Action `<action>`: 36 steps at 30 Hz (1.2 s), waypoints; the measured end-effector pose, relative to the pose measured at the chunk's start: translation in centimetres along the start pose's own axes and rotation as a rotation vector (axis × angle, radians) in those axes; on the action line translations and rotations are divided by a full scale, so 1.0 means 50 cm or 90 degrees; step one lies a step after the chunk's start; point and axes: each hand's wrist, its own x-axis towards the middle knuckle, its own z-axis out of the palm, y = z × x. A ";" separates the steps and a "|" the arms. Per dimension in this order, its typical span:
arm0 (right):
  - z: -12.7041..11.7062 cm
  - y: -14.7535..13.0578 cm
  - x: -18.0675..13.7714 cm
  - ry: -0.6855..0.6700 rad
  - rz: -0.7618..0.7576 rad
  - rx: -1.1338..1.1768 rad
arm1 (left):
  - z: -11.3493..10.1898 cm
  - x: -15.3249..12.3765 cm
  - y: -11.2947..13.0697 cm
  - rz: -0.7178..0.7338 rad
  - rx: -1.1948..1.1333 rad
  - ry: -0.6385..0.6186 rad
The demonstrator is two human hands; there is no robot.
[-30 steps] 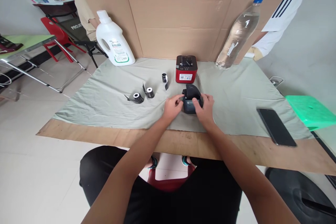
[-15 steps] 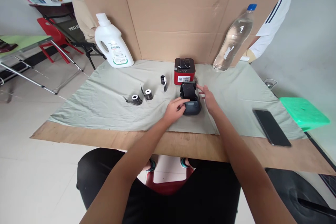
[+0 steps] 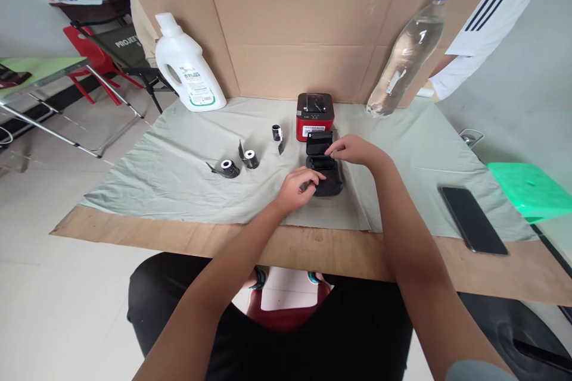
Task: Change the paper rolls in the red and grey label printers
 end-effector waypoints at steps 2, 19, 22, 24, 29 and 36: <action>0.020 0.003 0.005 -0.029 -0.030 -0.062 | 0.001 -0.001 -0.001 0.024 -0.016 0.004; -0.013 -0.078 -0.064 0.080 -0.074 -0.286 | -0.007 0.005 -0.016 0.032 -0.133 0.249; -0.025 -0.094 -0.085 0.081 -0.128 -0.180 | -0.008 0.013 -0.026 -0.065 -0.213 0.313; -0.018 -0.108 -0.088 0.034 -0.162 -0.101 | -0.012 0.020 -0.034 -0.117 -0.272 0.319; 0.024 -0.127 -0.070 0.017 -0.255 0.006 | -0.030 0.029 -0.045 -0.090 -0.274 0.296; 0.052 -0.123 -0.045 -0.002 -0.149 0.224 | -0.041 0.035 -0.054 -0.074 -0.271 0.330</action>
